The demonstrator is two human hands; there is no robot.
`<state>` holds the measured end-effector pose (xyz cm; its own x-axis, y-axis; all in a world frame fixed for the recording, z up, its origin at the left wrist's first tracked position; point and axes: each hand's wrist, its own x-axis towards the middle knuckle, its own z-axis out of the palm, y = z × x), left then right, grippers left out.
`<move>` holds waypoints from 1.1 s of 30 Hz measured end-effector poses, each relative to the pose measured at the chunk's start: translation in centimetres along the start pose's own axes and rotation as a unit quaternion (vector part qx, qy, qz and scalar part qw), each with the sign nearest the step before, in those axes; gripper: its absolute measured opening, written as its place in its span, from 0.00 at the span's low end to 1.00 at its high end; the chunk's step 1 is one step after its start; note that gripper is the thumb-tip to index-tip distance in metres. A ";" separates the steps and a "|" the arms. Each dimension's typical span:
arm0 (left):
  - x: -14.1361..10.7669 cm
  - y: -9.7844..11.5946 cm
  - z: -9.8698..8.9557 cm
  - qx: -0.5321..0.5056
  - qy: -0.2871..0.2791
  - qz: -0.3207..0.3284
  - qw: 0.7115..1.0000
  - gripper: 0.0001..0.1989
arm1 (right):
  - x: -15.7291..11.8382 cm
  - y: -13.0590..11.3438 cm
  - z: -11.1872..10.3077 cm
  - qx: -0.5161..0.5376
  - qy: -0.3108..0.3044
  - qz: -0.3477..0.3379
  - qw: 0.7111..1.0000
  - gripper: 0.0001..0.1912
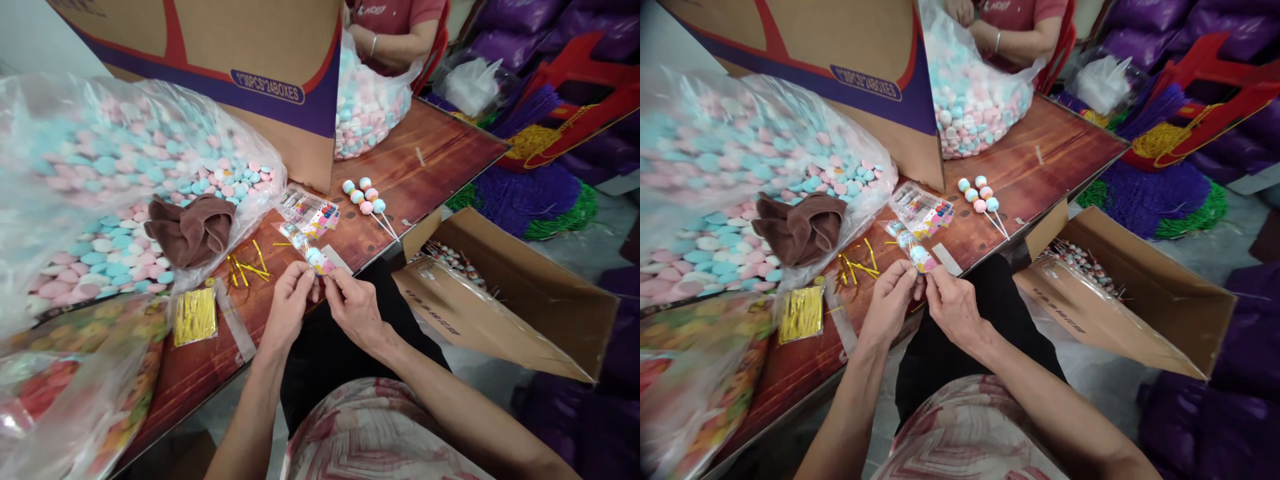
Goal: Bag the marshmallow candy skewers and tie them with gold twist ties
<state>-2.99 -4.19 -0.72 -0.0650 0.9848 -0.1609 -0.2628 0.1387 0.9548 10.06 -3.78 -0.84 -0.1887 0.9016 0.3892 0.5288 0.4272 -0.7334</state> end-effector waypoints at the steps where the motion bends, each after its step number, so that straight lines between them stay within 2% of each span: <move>1: -0.3 -0.1 0.1 0.016 -0.008 0.003 1.000 0.11 | 0.0 0.0 0.1 0.000 0.006 0.001 1.000 0.11; 5: -1.0 -0.2 0.0 0.026 -0.004 0.017 1.000 0.11 | 0.0 0.2 0.3 -0.008 0.012 -0.009 1.000 0.11; 10: -0.4 -0.5 -0.1 -0.057 0.072 -0.020 0.996 0.19 | -0.3 0.7 0.9 -0.062 0.002 -0.056 0.996 0.12; 13: 0.3 -0.4 0.4 -0.070 0.084 -0.022 0.994 0.19 | -0.6 0.5 1.2 -0.065 -0.023 -0.069 0.995 0.13; 17: 0.6 0.4 0.8 -0.110 0.077 -0.022 0.991 0.15 | -0.8 -0.3 0.5 0.053 -0.054 0.013 0.997 0.09; 22: 0.6 0.8 0.7 -0.172 0.046 -0.065 0.982 0.11 | -0.8 -0.6 -0.5 0.215 -0.114 0.158 0.957 0.13; 25: 0.5 0.3 0.9 -0.178 0.030 -0.079 0.980 0.10 | -0.7 -0.4 -0.3 0.244 -0.104 0.171 0.949 0.13; 28: 0.2 -0.1 1.2 -0.158 0.023 -0.063 0.985 0.09 | -0.4 -0.4 -0.1 0.243 -0.089 0.159 0.953 0.13; 33: -0.2 -0.8 1.2 -0.125 0.049 -0.023 0.991 0.11 | 0.3 -0.4 -0.3 0.252 -0.093 0.151 0.951 0.14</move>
<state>-1.59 -4.40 -1.12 -0.1380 0.9616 -0.2372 -0.4967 0.1400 0.8565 10.01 -3.75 -0.28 -0.2597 0.9646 0.0465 0.1269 0.0818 -0.9885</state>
